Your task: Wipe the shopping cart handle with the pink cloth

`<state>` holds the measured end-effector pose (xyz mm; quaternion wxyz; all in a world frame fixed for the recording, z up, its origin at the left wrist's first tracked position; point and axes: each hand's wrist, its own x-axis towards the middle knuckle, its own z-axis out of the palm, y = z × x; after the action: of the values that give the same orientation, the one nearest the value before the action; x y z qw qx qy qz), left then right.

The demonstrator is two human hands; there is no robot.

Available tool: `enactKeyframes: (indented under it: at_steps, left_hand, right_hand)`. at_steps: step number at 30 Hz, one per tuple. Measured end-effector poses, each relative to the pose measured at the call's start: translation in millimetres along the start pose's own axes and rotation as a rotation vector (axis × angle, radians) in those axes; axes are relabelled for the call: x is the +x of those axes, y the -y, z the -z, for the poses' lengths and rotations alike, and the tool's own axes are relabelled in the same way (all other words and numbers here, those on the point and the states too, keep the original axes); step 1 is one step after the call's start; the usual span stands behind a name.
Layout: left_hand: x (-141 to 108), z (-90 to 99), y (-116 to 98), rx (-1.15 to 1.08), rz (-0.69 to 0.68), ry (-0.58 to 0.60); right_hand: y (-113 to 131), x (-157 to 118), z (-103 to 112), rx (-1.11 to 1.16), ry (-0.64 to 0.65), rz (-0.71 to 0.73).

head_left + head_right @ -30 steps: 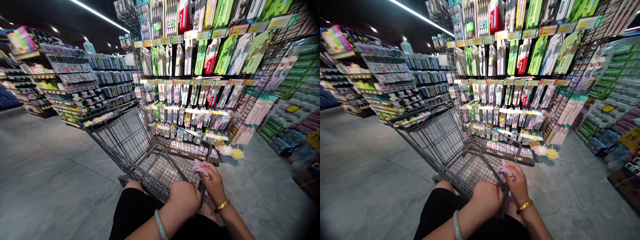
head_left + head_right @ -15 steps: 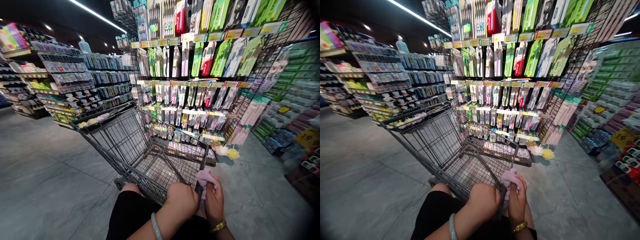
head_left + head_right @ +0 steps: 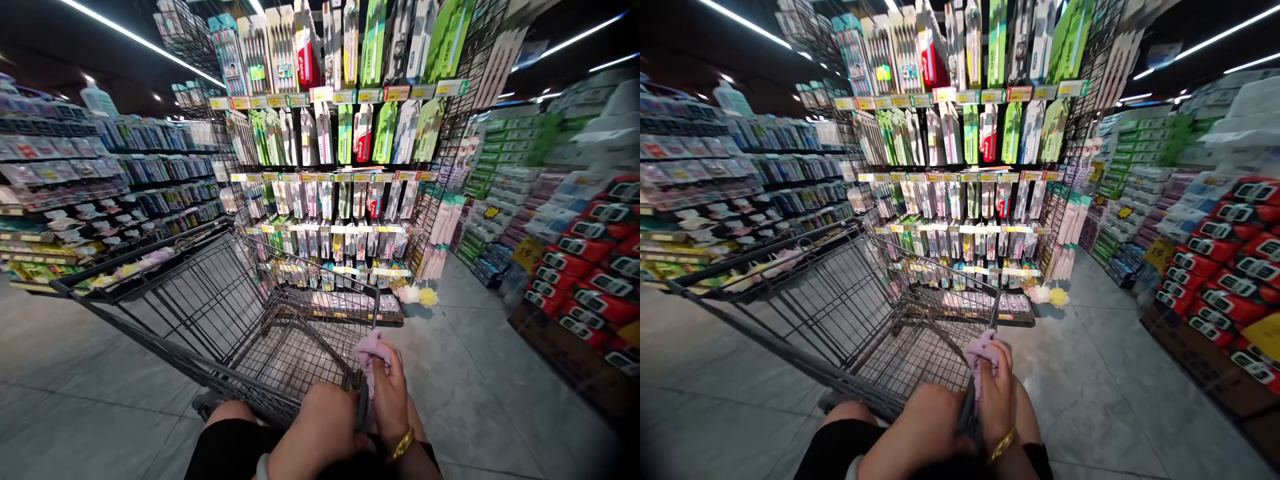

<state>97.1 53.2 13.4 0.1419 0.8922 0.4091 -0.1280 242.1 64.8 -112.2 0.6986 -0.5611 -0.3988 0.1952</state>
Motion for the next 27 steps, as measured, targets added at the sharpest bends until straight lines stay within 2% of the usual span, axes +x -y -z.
enactKeyframes:
  at_steps: [3,5,7,10,14,17,20,24,27]
  left_hand:
    - [-0.1,4.0,-3.8,0.006,0.056,0.028]
    - [0.5,6.5,-5.9,-0.005,0.069,0.029]
    - [2.4,9.5,-7.8,-0.012,0.075,0.052]
    - [7.2,14.5,-11.5,-0.001,0.076,0.078]
    - [15.3,17.4,-17.7,0.030,0.068,0.071]
    - [20.8,14.3,-20.9,0.061,0.035,0.067]
    - [23.8,8.9,-19.8,0.060,0.014,0.032]
    - [20.9,5.7,-6.1,-0.020,-0.032,-0.051]
    - [13.8,8.4,15.7,-0.010,-0.036,-0.115]
  right_hand:
    - [-0.6,13.9,-4.5,-0.057,-0.022,0.066]
    - [-9.1,26.6,-7.1,-0.057,-0.091,0.013]
    - [-19.3,33.0,-7.3,-0.043,-0.143,-0.098]
    - [-27.1,24.7,-2.1,-0.012,-0.135,-0.240]
    - [-19.1,-1.7,11.2,0.041,-0.060,-0.309]
    - [-4.1,-12.5,19.8,0.064,-0.020,-0.214]
    - [14.2,-8.4,24.2,-0.033,0.043,0.009]
    - [27.3,16.1,23.0,-0.223,0.236,0.245]
    - [22.4,40.3,18.7,-0.280,0.175,0.281]
